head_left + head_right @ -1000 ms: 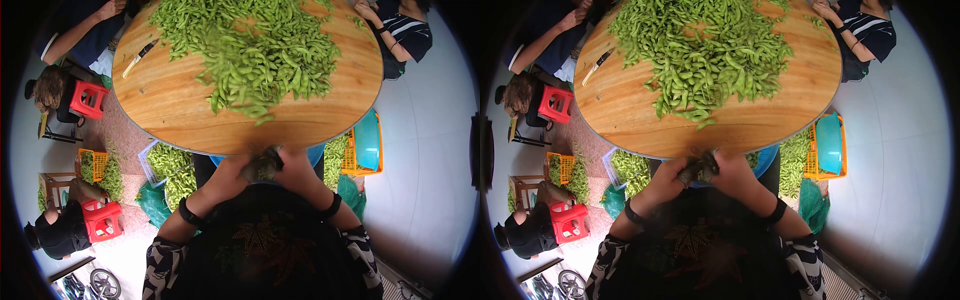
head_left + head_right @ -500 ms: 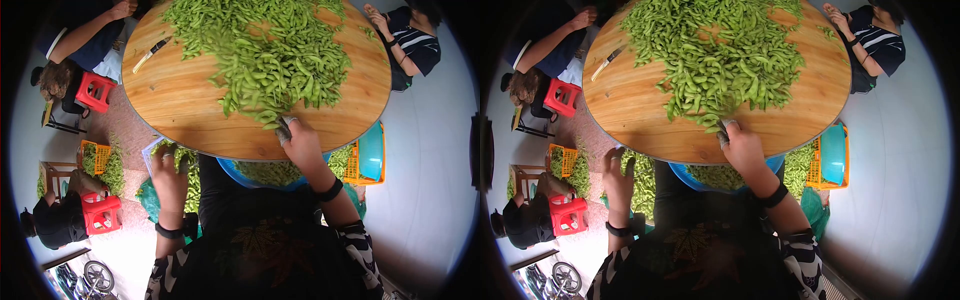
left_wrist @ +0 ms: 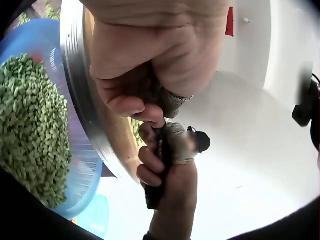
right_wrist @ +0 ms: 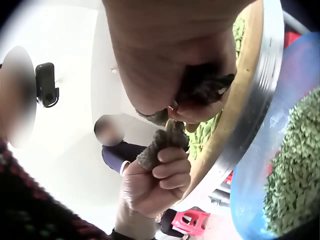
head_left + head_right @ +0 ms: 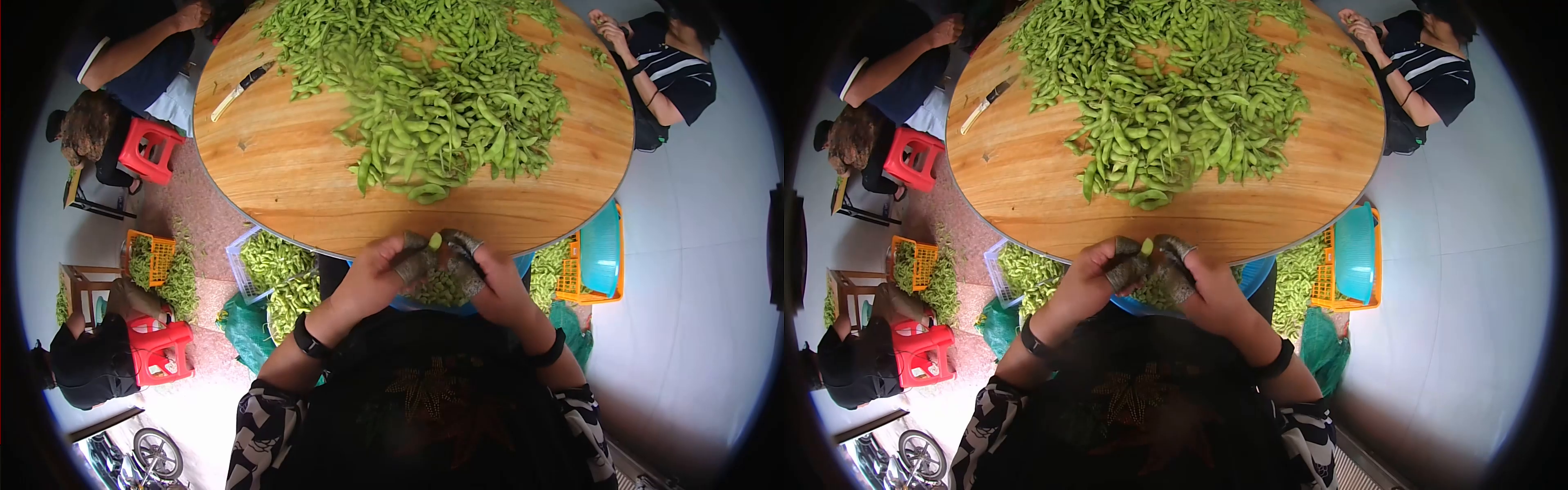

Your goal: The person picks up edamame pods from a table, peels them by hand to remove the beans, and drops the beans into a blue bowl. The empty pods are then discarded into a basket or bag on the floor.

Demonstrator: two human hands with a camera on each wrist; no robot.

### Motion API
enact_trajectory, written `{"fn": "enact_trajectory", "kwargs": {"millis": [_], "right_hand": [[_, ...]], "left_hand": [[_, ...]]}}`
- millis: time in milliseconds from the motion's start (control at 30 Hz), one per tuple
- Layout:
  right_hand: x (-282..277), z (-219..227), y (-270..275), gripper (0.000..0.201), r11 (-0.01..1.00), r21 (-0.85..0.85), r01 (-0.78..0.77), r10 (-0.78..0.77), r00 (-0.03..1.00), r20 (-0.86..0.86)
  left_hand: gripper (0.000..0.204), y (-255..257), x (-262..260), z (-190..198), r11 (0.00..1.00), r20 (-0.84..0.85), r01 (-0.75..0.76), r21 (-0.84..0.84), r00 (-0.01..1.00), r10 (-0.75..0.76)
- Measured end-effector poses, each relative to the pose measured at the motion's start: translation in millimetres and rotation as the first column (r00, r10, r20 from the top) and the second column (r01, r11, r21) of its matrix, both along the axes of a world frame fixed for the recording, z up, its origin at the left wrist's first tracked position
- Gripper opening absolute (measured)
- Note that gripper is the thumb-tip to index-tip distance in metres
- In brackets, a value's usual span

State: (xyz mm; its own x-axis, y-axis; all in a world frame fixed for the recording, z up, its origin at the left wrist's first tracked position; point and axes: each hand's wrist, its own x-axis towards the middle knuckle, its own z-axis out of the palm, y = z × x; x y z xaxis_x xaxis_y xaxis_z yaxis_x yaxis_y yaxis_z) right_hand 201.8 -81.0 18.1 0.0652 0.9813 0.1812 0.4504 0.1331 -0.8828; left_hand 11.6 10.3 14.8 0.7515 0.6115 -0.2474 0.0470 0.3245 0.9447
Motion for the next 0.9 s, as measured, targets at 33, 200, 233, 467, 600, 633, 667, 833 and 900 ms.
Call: {"fn": "enact_trajectory", "kwargs": {"millis": [33, 200, 233, 467, 600, 633, 667, 833, 900], "right_hand": [[-1, 4, 0, 0.039, 0.994, -0.048, -0.093, 0.089, 0.992, -0.086], [-8, 2, 1, 0.042, 0.969, -0.160, -0.191, 0.144, 0.953, -0.266], [-9, -2, 1, 0.042, 0.976, -0.128, -0.176, 0.134, 0.949, -0.284], [-8, -7, -2, 0.043, 0.918, -0.291, -0.271, 0.086, 0.850, -0.520], [-6, 5, -3, 0.035, 0.769, -0.436, -0.468, -0.146, 0.535, -0.832], [-7, 8, -2, 0.032, 0.766, -0.493, -0.412, -0.167, 0.613, -0.772], [-8, 10, -2, 0.029, 0.762, -0.544, -0.351, -0.189, 0.683, -0.705], [-12, 8, -7, 0.027, 0.912, -0.377, -0.159, 0.036, 0.949, -0.314], [-10, 4, -11, 0.026, 0.928, -0.347, -0.135, 0.055, 0.972, -0.229]], "left_hand": [[0.008, -2, 0, -4, 0.998, 0.039, -0.054, 0.036, 0.998, 0.053], [0.013, -5, 1, -6, 0.974, 0.070, -0.076, 0.214, 0.996, 0.062], [0.013, -4, 1, -7, 0.956, 0.041, -0.045, 0.291, 0.999, 0.035], [0.005, -3, -11, -13, 0.643, -0.128, 0.018, 0.766, 0.984, 0.124], [0.013, 6, -18, -11, 0.944, 0.089, 0.128, -0.303, 0.990, -0.106], [0.016, 6, -17, -12, 0.939, 0.080, 0.117, -0.323, 0.992, -0.096], [0.016, 4, -15, -13, 0.939, 0.080, 0.119, -0.322, 0.992, -0.098], [0.011, 1, -4, -13, 0.362, -0.140, 0.092, 0.927, 0.984, 0.108], [0.009, -5, 0, -9, 0.498, -0.125, 0.070, 0.864, 0.989, 0.078]]}}
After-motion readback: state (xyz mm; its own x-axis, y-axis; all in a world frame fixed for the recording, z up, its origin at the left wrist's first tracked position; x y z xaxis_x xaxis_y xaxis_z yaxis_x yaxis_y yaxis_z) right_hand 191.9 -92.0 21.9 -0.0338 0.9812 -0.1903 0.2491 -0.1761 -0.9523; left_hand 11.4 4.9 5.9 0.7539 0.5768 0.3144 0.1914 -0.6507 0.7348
